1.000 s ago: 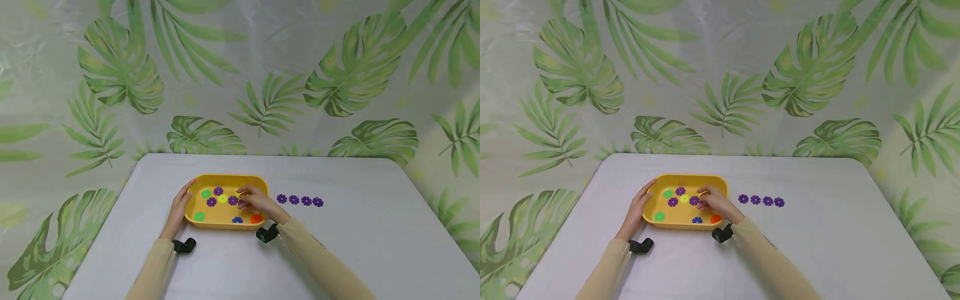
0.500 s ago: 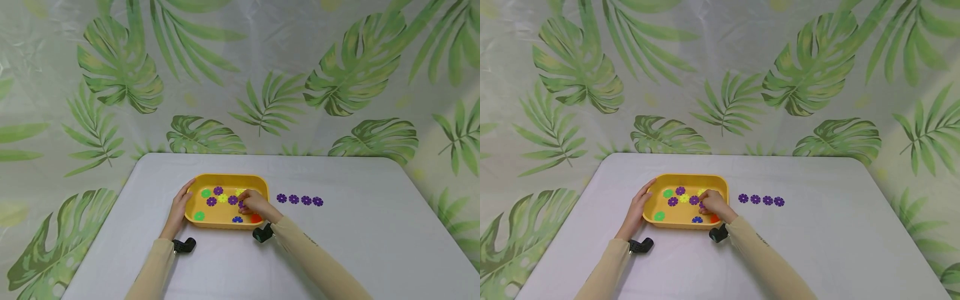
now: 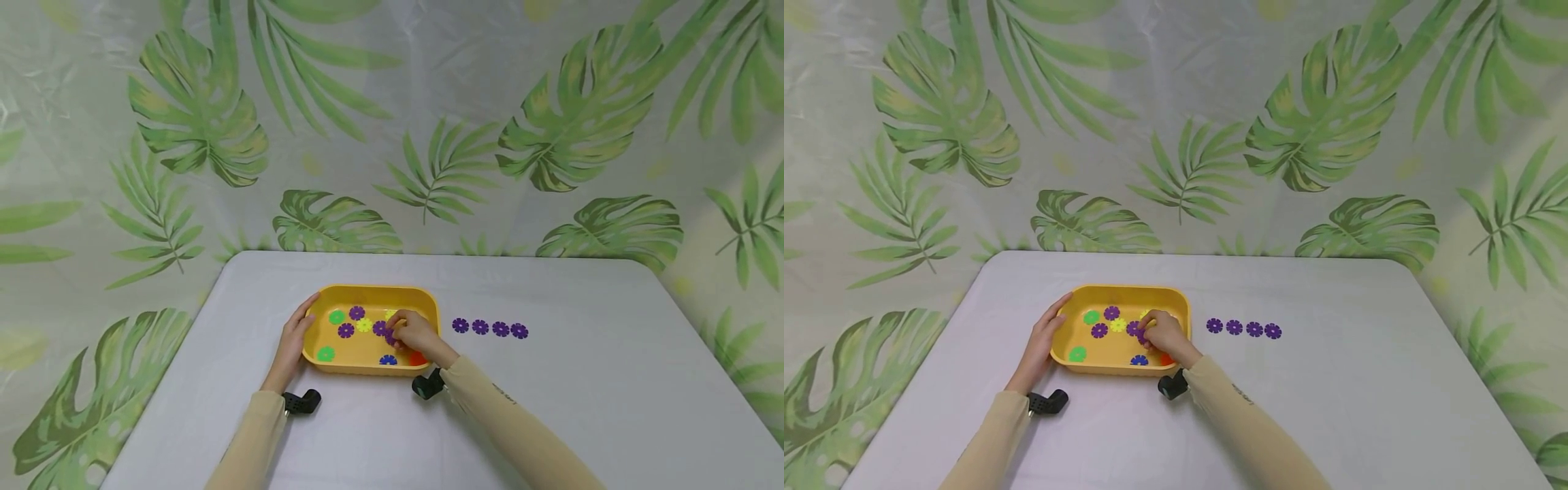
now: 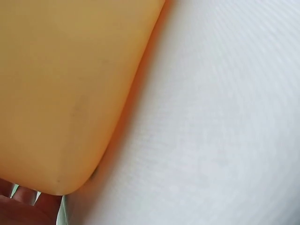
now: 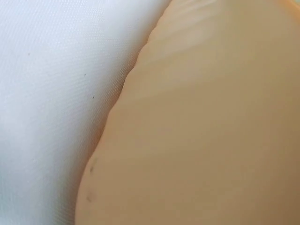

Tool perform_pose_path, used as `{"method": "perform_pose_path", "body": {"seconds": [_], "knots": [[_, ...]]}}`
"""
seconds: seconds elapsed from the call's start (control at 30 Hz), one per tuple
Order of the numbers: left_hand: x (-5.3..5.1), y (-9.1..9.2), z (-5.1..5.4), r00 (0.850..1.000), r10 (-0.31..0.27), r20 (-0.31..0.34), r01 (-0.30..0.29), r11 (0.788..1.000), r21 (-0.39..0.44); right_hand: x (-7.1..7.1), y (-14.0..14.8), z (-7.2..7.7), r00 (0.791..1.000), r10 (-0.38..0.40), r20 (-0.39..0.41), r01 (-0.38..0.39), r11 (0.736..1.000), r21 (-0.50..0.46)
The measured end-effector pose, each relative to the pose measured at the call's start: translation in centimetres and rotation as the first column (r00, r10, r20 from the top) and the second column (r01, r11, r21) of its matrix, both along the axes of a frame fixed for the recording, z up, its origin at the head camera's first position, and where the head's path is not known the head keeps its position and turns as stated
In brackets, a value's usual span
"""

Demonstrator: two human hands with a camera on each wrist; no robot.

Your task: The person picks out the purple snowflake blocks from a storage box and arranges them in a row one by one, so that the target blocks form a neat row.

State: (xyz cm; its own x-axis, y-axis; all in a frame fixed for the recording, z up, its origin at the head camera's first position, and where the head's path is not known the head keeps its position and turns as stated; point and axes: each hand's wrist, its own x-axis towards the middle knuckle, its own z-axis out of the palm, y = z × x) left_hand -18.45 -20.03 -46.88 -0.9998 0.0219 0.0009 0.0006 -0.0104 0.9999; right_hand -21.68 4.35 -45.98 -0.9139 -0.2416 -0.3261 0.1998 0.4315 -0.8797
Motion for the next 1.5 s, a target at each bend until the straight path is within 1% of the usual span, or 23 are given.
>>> {"method": "perform_pose_path", "body": {"seconds": [0.07, 0.17, 0.23, 0.37, 0.43, 0.5, 0.57, 0.67, 0.8, 0.9, 0.97, 1.07, 1.2, 1.33, 1.43, 1.5], "knots": [[0.0, 0.0, -0.1, 1.000, 0.000, -0.003, 0.000, 1.000, -0.005, 0.1, 0.2, 0.3, 1.000, 0.018, -0.008, -0.018, 0.999, -0.030], [0.0, 0.0, -0.1, 1.000, 0.002, -0.009, -0.002, 1.000, -0.018, 0.3, 0.8, 1.1, 0.999, 0.051, 0.003, -0.050, 0.991, -0.126], [0.0, -0.1, -0.2, 1.000, 0.000, -0.012, 0.000, 1.000, -0.022, 0.4, 1.6, 1.8, 0.998, 0.059, -0.002, -0.059, 0.983, -0.175], [0.1, -0.1, -0.2, 1.000, 0.000, -0.010, 0.000, 1.000, -0.025, 0.2, 4.1, 2.8, 0.996, 0.065, -0.057, -0.074, 0.978, -0.193], [0.1, -0.1, -0.2, 1.000, 0.002, -0.004, -0.002, 1.000, -0.023, -0.1, 6.0, 3.2, 0.996, 0.051, -0.079, -0.066, 0.977, -0.204], [0.2, -0.1, -0.1, 1.000, 0.006, 0.005, -0.006, 1.000, -0.016, -0.3, 8.2, 3.3, 0.995, 0.032, -0.094, -0.050, 0.979, -0.197], [0.2, -0.1, -0.1, 1.000, 0.007, 0.011, -0.007, 1.000, -0.008, -0.5, 10.7, 3.0, 0.994, -0.003, -0.110, -0.017, 0.983, -0.181], [0.3, -0.2, 0.1, 1.000, 0.010, 0.016, -0.010, 1.000, -0.003, -0.8, 14.9, 1.9, 0.990, -0.065, -0.122, 0.047, 0.988, -0.148], [0.3, -0.2, 0.2, 1.000, 0.014, 0.012, -0.014, 1.000, -0.010, -0.7, 20.2, 0.4, 0.981, -0.161, -0.112, 0.148, 0.982, -0.117], [0.3, -0.4, 0.1, 1.000, 0.013, 0.004, -0.013, 1.000, -0.013, -0.3, 23.2, -0.6, 0.970, -0.218, -0.107, 0.211, 0.975, -0.075], [0.2, -0.4, 0.0, 1.000, 0.009, 0.001, -0.009, 1.000, -0.016, 0.0, 24.7, -1.1, 0.966, -0.235, -0.111, 0.231, 0.972, -0.044], [-0.2, -0.7, -0.9, 1.000, 0.015, 0.001, -0.015, 1.000, -0.002, 0.3, 25.9, -1.8, 0.963, -0.236, -0.130, 0.238, 0.971, 0.002], [-0.9, -0.9, -2.4, 1.000, 0.029, -0.008, -0.029, 1.000, 0.001, 0.4, 26.4, -2.3, 0.962, -0.210, -0.172, 0.227, 0.970, 0.085], [-1.1, -0.8, -2.9, 0.999, 0.030, -0.028, -0.030, 0.999, -0.014, 0.5, 26.1, -2.2, 0.954, -0.199, -0.223, 0.243, 0.951, 0.190], [-1.1, -0.7, -2.9, 0.999, 0.027, -0.035, -0.028, 0.999, -0.017, 0.5, 25.4, -1.6, 0.945, -0.217, -0.244, 0.266, 0.945, 0.189], [-1.2, -0.6, -2.8, 0.999, 0.025, -0.036, -0.026, 1.000, -0.016, 0.5, 24.6, -0.9, 0.946, -0.221, -0.239, 0.259, 0.955, 0.144]]}}
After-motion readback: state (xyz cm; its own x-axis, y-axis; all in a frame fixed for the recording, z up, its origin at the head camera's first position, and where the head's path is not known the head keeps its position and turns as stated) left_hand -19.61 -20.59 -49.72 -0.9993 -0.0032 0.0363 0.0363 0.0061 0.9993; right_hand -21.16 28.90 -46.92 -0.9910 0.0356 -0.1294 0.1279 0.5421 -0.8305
